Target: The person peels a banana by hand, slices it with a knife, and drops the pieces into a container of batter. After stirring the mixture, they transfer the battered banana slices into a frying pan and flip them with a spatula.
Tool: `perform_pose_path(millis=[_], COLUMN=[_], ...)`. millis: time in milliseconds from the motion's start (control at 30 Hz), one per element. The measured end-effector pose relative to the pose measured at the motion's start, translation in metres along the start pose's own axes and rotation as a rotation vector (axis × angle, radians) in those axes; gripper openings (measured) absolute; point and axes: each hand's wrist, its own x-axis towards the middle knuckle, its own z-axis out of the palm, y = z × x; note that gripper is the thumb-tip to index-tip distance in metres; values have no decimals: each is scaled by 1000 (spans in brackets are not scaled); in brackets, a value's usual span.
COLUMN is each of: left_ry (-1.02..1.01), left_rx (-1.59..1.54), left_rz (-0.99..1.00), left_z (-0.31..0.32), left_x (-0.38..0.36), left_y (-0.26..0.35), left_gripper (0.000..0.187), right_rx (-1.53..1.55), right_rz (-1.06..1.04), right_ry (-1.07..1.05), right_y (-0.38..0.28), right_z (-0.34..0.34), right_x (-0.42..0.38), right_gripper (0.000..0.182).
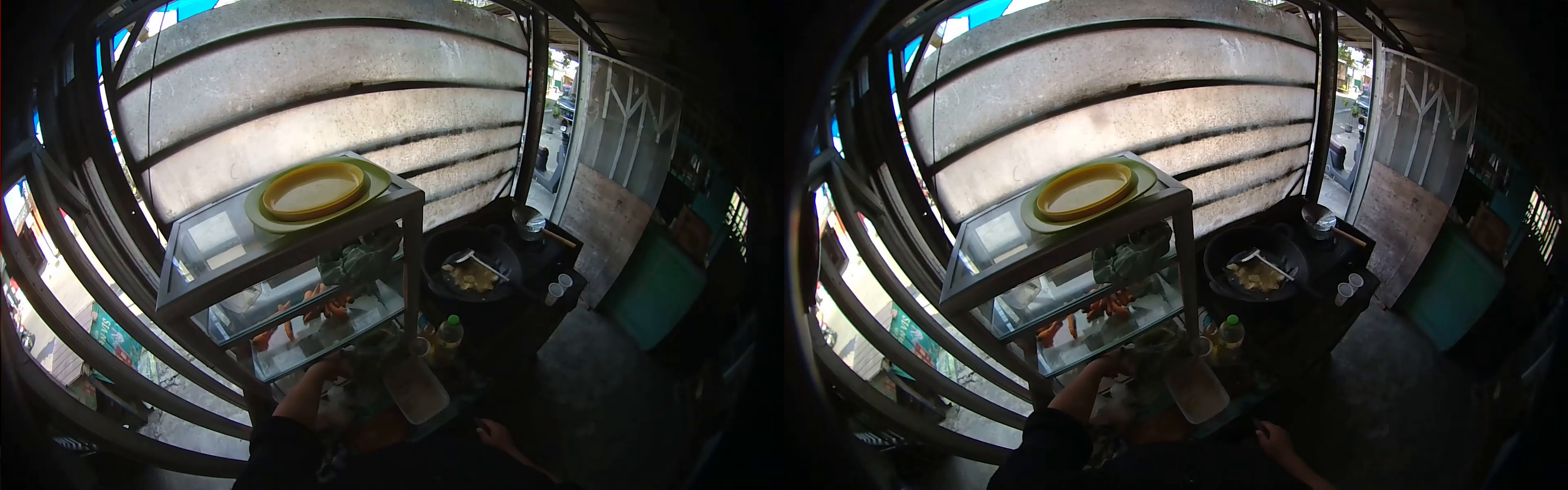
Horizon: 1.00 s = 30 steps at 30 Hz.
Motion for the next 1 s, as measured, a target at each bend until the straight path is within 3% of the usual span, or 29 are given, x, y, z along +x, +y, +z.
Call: perform_pose_path(millis=[67,100,133,200,267,300,367,400,467,500,567,700,767,1000], left_ry=[357,406,450,296,144,141,16,21,-98,-99,-80,-214,131,74], left_rx=[538,585,638,668,102,87,-806,-807,-1374,-1375,-1432,-1558,-1758,-1415], left_rz=[298,209,122,181,165,154,414,410,491,493,519,582,394,700], left_z=[15,24,22,18,9,12,18,22,32,35,40,49,56,78], left_x=[53,33,4,-30,-85,-86,-89,-90,-92,-97,-105,-115,-150,-147], left_y=[-65,-59,-33,-20,22,24,27,32,47,54,67,84,121,102], left_gripper=[80,70,61,71,57,57,45,45,46,46,54,56,55,50], right_rx=[6,2,33,62,134,129,225,227,362,360,650,638,551,977], right_rz=[23,28,-5,-29,-38,-36,-19,-20,65,64,-7,-149,-343,-260], right_ry=[21,-26,6,20,67,49,48,43,-10,-9,-89,-89,-91,-363], right_y=[-16,-16,-15,-23,-42,-51,-69,-73,-77,-89,-129,-188,-211,-272], right_z=[-3,-1,4,4,2,-1,-3,0,4,2,-4,-18,-27,-84], right_x=[5,7,9,12,14,16,23,31,46,54,72,102,112,121], right_gripper=[37,37,37,37,35,35,36,36,31,31,26,24,26,32])
